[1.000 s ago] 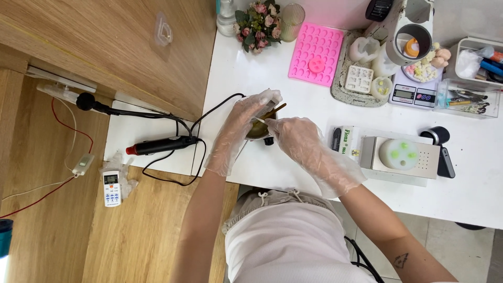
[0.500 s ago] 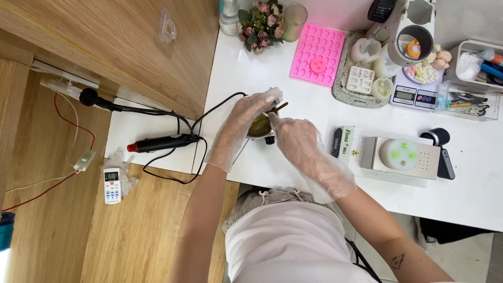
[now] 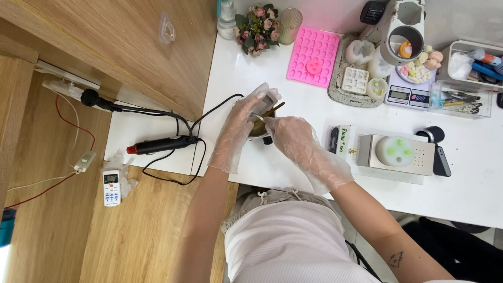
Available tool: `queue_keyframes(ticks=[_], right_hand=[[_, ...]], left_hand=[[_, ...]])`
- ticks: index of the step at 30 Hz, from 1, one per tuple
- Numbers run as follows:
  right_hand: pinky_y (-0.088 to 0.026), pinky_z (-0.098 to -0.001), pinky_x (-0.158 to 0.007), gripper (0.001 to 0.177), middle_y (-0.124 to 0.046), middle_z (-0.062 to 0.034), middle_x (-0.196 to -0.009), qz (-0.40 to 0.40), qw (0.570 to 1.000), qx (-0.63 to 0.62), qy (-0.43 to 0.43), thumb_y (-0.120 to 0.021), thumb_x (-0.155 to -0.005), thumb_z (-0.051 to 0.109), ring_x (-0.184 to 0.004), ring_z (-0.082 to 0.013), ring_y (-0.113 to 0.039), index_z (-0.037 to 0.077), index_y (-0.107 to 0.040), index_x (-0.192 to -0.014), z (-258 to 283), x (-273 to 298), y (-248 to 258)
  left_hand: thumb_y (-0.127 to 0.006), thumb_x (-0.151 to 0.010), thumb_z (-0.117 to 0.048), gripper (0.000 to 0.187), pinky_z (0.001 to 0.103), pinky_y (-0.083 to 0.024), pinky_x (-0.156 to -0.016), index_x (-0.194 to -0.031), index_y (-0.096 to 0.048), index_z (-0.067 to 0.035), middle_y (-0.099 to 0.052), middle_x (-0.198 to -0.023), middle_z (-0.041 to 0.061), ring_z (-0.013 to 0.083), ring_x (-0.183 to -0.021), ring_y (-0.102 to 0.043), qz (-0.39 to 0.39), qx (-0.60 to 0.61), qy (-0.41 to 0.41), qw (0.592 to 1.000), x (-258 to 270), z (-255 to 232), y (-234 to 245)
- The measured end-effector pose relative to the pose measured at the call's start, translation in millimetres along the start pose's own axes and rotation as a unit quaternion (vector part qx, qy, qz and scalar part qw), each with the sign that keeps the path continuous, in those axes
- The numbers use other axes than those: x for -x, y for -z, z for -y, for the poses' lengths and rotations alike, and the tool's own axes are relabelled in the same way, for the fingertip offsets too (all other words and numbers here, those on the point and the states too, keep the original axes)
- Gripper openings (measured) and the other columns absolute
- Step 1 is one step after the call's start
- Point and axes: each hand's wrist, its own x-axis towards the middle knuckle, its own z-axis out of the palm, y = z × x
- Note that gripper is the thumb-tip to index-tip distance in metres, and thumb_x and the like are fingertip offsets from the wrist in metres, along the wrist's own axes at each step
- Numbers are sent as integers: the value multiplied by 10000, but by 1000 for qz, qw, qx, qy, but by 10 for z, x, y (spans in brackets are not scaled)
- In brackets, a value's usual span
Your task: The recorder prepares and cleans silicone molds for candle making at a workbench.
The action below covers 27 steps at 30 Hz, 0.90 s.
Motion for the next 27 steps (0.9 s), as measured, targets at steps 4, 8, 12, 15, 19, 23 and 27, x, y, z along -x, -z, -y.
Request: queue_keyframes(ticks=[4, 8, 12, 15, 19, 23, 27], right_hand=[[-559, -418, -538, 233, -718, -129, -692, 9, 1000, 18, 14, -574, -1035, 259, -566, -288, -691, 155, -777, -1080, -92, -8, -44], [-575, -393, -609, 223, -743, -164, -786, -20, 988, -152, 18, -646, -980, 251, -593, -293, -708, 140, -784, -1115, -257, -22, -123], [-577, -364, -641, 257, -770, -137, -876, 16, 973, -229, 12, -662, -958, 240, -620, -228, -724, 152, -753, -1182, -328, -13, -106], [-560, -370, -602, 282, -783, -112, -843, 24, 970, -241, -3, -676, -931, 226, -584, -186, -690, 199, -751, -1202, -399, -22, -166], [-551, -342, -599, 322, -778, -98, -836, 26, 971, -239, 10, -675, -934, 201, -554, -134, -647, 253, -732, -1246, -446, -41, -86], [-527, -338, -567, 389, -775, -66, -794, 60, 969, -241, -11, -665, -925, 169, -514, -125, -565, 319, -709, -1281, -491, -46, -80], [-501, -341, -572, 449, -732, -60, -689, 100, 964, -245, -32, -652, -932, 152, -520, -126, -481, 373, -687, -1321, -515, -51, -53]], left_hand=[[-682, -812, -540, 696, 445, -445, -1084, -1315, -668, -59, -715, -1259, 110, 230, -1249, -625, 1, 10, 8, 1000, 33, -36, 16], [-719, -837, -486, 711, 415, -419, -1167, -1375, -544, -55, -713, -1267, 153, 250, -1289, -625, 25, 72, -21, 997, 52, 16, 74], [-719, -833, -464, 718, 399, -434, -1160, -1376, -542, -29, -708, -1272, 143, 243, -1290, -616, 18, 86, -18, 996, 129, -77, 11], [-706, -853, -463, 707, 392, -450, -1155, -1362, -596, 15, -710, -1268, 143, 246, -1265, -629, 26, 83, -14, 996, 101, -71, 32], [-690, -883, -457, 671, 393, -461, -1155, -1339, -606, 27, -720, -1256, 155, 251, -1249, -653, 46, 97, -13, 994, 79, -119, 30], [-654, -906, -457, 607, 372, -452, -1161, -1305, -626, -1, -725, -1247, 170, 251, -1249, -665, 64, 72, -22, 995, 57, -149, 36], [-632, -924, -487, 594, 375, -466, -1153, -1246, -678, 9, -720, -1256, 188, 269, -1254, -662, 87, 68, -15, 994, 96, -227, 4]])
